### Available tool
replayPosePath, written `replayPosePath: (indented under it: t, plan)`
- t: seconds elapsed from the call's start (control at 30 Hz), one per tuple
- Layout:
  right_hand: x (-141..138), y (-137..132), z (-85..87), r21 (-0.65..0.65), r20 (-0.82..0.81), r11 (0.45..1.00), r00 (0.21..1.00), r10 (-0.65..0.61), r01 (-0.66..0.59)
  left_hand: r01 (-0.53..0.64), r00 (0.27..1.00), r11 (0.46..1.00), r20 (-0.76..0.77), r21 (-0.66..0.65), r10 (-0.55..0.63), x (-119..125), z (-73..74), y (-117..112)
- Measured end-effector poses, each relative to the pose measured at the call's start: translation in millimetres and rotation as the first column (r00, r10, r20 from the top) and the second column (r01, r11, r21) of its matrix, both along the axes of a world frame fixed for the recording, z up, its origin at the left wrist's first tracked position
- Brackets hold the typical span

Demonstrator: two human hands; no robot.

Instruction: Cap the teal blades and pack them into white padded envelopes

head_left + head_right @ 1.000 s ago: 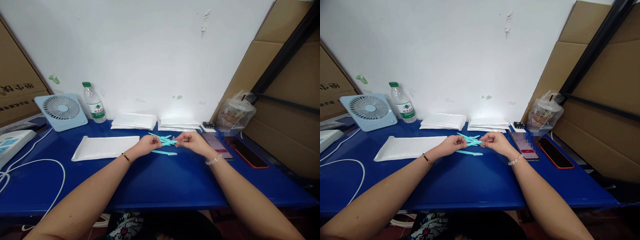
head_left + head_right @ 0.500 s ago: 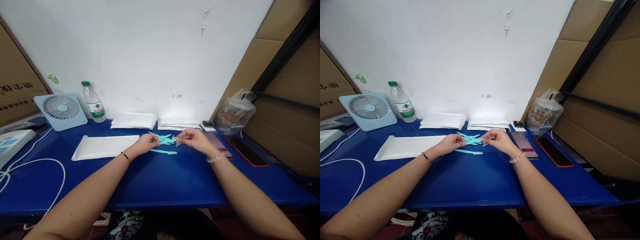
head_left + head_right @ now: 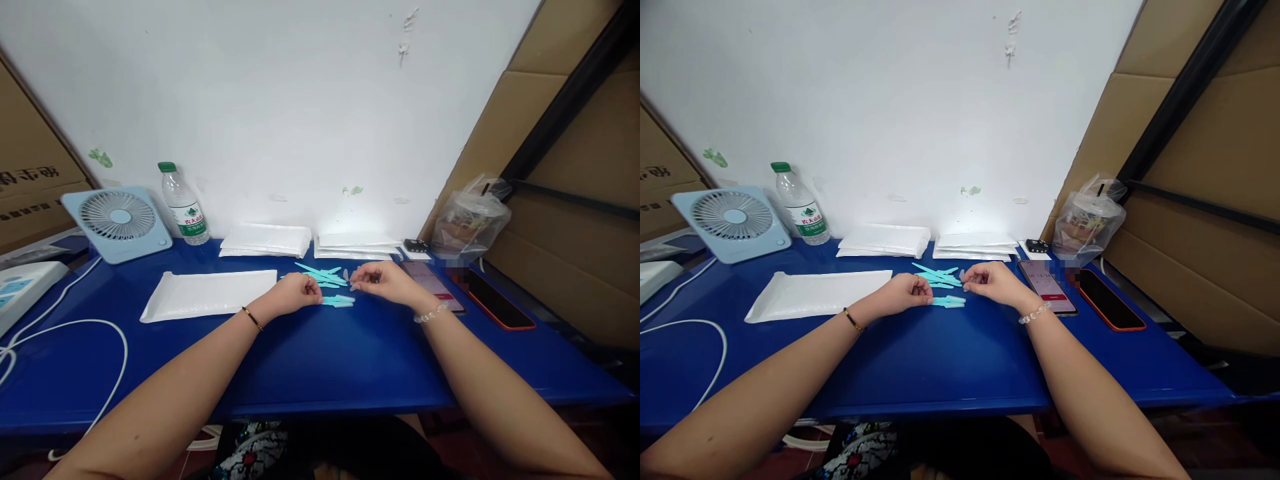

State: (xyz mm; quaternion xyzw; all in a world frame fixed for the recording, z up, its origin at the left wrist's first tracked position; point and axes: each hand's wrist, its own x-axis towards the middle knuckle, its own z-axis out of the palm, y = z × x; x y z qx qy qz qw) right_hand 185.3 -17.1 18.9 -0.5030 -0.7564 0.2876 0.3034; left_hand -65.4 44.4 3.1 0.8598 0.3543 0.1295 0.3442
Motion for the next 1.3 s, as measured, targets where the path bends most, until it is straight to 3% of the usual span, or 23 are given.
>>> replayPosePath:
  t: [0.07, 0.13, 0.2, 0.27, 0.5, 0.63, 0.83, 1.07, 1.17, 1.3]
  plan:
    - [6.6, 2.8, -1.4, 0.114, 0.191, 0.993, 0.98, -0.048, 0.027, -0.004, 0.999, 0.994, -0.044, 0.11, 0.009, -0.2, -2.2, 1.3]
    - [10.1, 5.9, -4.9, 0.168, 0.34, 0.986, 0.938, -0.06, 0.002, -0.026, 0.995, 0.955, -0.081, 0.295, 0.052, -0.4, -3.2, 3.4]
    - [10.1, 8.4, -9.0, 0.184, 0.428, 0.983, 0.901, -0.063, -0.019, -0.036, 0.987, 0.889, -0.124, 0.456, 0.104, -0.3, -3.2, 5.6]
    - [7.9, 9.8, -12.2, 0.192, 0.472, 0.981, 0.879, -0.071, -0.024, -0.028, 0.977, 0.856, -0.167, 0.517, 0.133, 0.0, -2.9, 7.8]
    - [0.1, 7.3, -12.1, 0.131, 0.397, 0.991, 0.916, -0.054, 0.001, -0.076, 0.973, 0.898, -0.166, 0.433, 0.162, 1.4, -4.9, 11.1]
    - [-5.0, 6.5, -11.5, 0.056, 0.288, 0.998, 0.957, -0.034, 0.019, -0.084, 0.973, 0.906, -0.16, 0.416, 0.164, 1.7, -5.6, 11.1]
    - [-15.3, 9.3, -19.9, 0.057, 0.22, 0.998, 0.976, -0.003, -0.01, -0.094, 0.976, 0.902, -0.142, 0.421, 0.168, 4.3, -6.4, 10.5]
    - [-21.6, 7.0, -19.9, 0.034, 0.184, 0.997, 0.981, 0.063, -0.07, -0.032, 0.988, 0.947, -0.132, 0.321, 0.078, 8.1, -4.4, -1.5]
    - [-4.5, 8.1, -11.5, 0.071, 0.174, 0.997, 0.984, -0.032, 0.02, -0.04, 0.989, 0.944, -0.12, 0.327, 0.083, 5.3, -3.6, 1.8]
    - [30.0, 8.7, 2.2, 0.173, 0.251, 0.954, 0.925, -0.285, 0.246, -0.091, 0.987, 0.837, -0.063, 0.539, 0.148, 1.2, -7.3, 14.8]
